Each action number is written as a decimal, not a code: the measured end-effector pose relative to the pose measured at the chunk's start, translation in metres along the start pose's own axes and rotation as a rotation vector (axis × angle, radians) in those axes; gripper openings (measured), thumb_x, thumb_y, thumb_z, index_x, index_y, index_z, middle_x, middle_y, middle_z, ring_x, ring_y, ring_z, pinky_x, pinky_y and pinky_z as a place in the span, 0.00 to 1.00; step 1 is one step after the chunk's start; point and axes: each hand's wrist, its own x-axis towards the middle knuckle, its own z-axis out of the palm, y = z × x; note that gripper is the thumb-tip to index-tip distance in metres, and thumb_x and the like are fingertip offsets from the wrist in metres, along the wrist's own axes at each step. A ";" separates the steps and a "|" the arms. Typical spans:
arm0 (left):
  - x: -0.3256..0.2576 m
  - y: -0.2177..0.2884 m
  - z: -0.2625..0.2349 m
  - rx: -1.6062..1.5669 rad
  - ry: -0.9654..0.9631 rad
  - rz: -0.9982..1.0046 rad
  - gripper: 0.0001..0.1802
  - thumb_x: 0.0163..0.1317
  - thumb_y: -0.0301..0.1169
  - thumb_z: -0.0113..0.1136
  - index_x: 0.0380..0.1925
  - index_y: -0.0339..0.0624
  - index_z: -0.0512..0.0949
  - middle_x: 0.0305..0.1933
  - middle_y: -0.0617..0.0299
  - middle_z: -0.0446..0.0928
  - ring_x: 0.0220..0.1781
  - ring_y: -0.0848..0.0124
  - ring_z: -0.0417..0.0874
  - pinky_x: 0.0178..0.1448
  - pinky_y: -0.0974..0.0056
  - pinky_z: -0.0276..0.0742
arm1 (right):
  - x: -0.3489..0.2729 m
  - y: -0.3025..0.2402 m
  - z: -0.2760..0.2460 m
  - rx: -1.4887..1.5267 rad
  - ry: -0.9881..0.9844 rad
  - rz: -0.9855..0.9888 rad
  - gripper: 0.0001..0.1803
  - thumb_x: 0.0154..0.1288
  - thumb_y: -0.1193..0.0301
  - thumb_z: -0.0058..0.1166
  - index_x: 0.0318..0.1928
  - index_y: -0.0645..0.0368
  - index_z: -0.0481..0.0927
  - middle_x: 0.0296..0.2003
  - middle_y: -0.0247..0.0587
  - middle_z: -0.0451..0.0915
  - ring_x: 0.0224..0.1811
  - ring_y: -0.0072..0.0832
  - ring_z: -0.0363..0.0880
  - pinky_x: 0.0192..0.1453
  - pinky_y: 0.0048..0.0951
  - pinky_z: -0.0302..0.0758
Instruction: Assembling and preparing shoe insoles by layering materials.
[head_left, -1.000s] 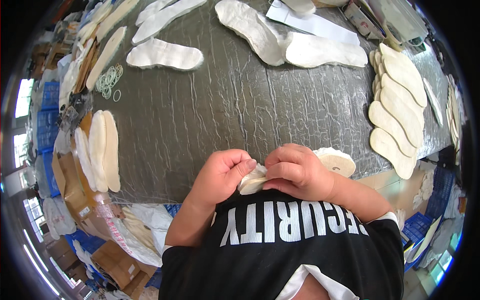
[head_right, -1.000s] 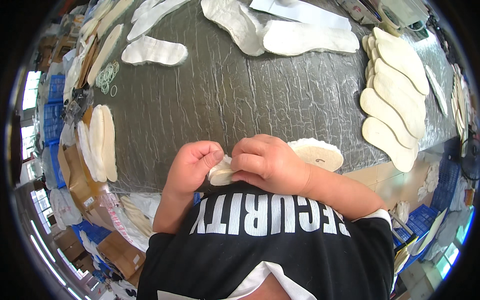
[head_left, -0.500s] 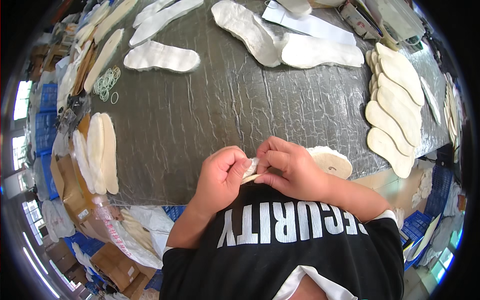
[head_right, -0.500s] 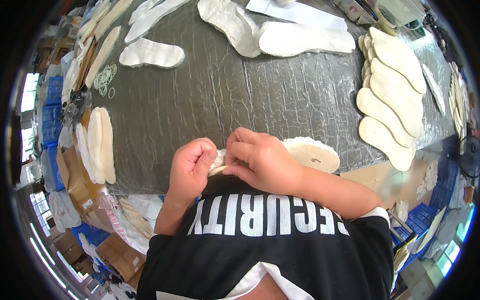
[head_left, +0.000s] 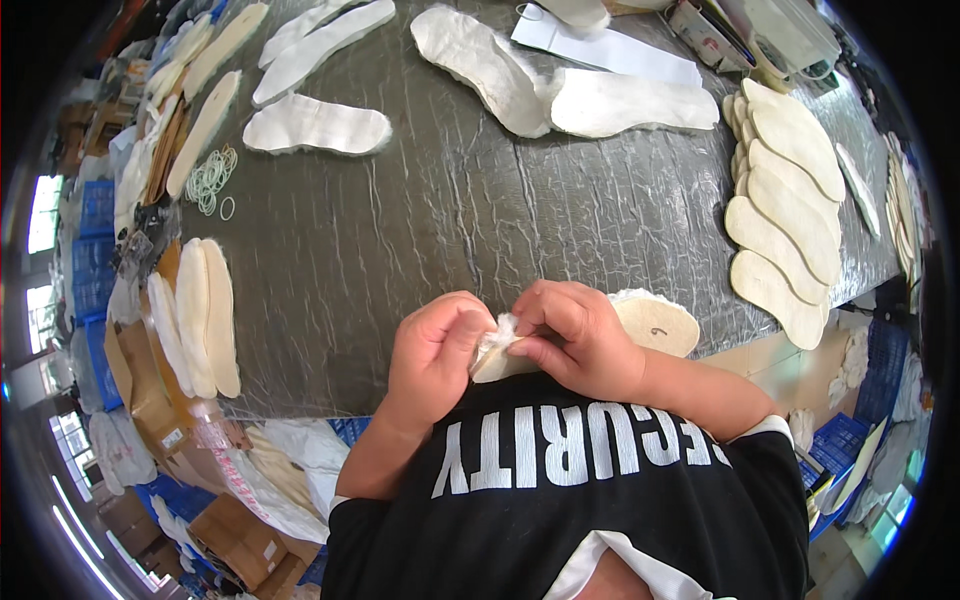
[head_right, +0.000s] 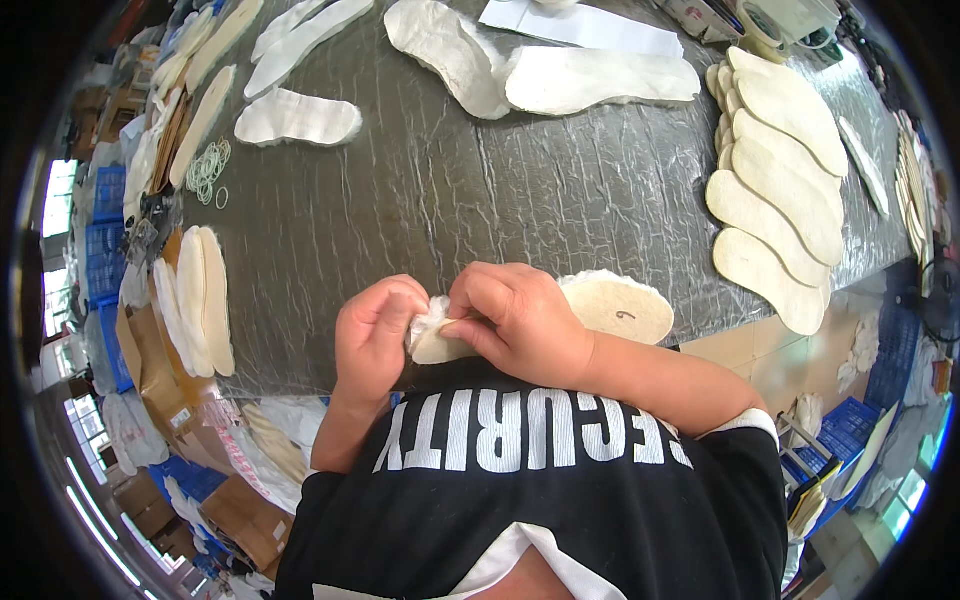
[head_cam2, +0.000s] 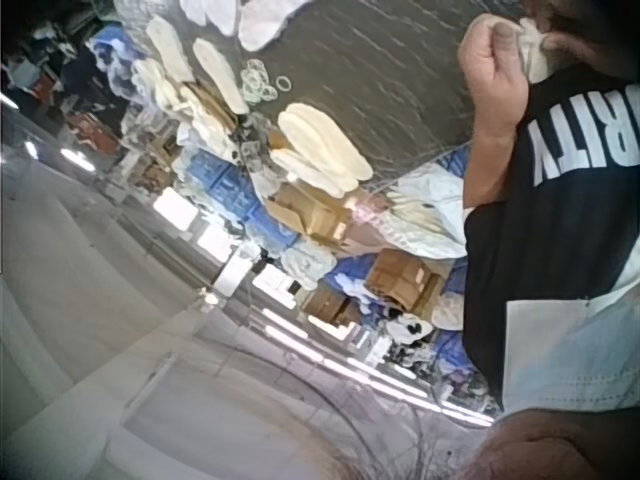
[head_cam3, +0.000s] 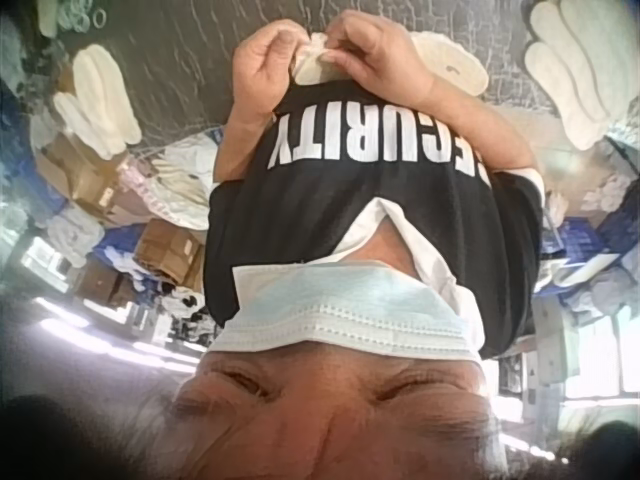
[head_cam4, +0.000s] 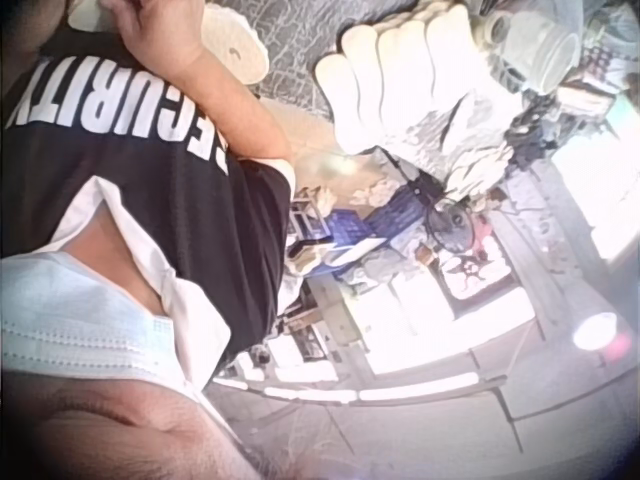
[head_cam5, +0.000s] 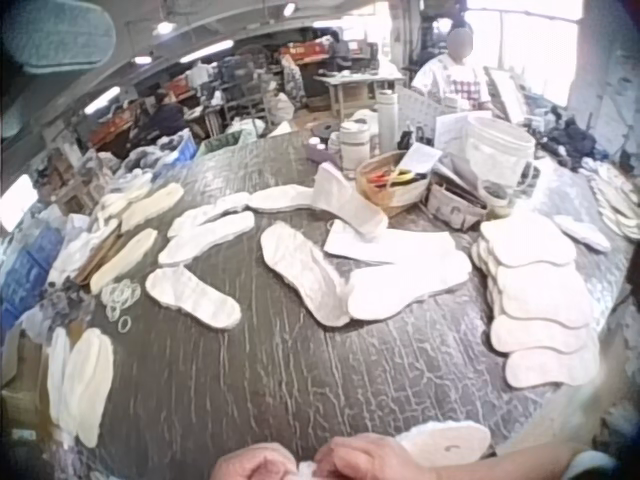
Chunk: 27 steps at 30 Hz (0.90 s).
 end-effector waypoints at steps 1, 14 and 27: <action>-0.002 -0.003 -0.001 0.002 0.000 0.000 0.09 0.68 0.30 0.57 0.33 0.34 0.75 0.28 0.61 0.74 0.31 0.73 0.74 0.37 0.68 0.70 | 0.000 0.001 0.001 -0.007 0.007 0.005 0.12 0.53 0.73 0.66 0.30 0.57 0.72 0.29 0.40 0.77 0.30 0.42 0.79 0.33 0.38 0.74; -0.013 -0.035 -0.005 -0.307 0.072 -0.054 0.08 0.58 0.24 0.69 0.31 0.38 0.76 0.32 0.69 0.73 0.32 0.81 0.70 0.36 0.74 0.67 | 0.009 -0.005 -0.012 0.056 -0.127 0.407 0.17 0.54 0.73 0.70 0.41 0.64 0.78 0.36 0.42 0.81 0.37 0.27 0.81 0.42 0.29 0.77; -0.006 -0.043 0.000 -0.199 0.040 -0.123 0.12 0.66 0.32 0.63 0.39 0.32 0.79 0.36 0.64 0.80 0.38 0.80 0.78 0.44 0.72 0.75 | 0.012 0.003 -0.016 0.133 -0.208 0.571 0.13 0.57 0.70 0.68 0.36 0.66 0.80 0.27 0.36 0.79 0.29 0.17 0.72 0.33 0.23 0.71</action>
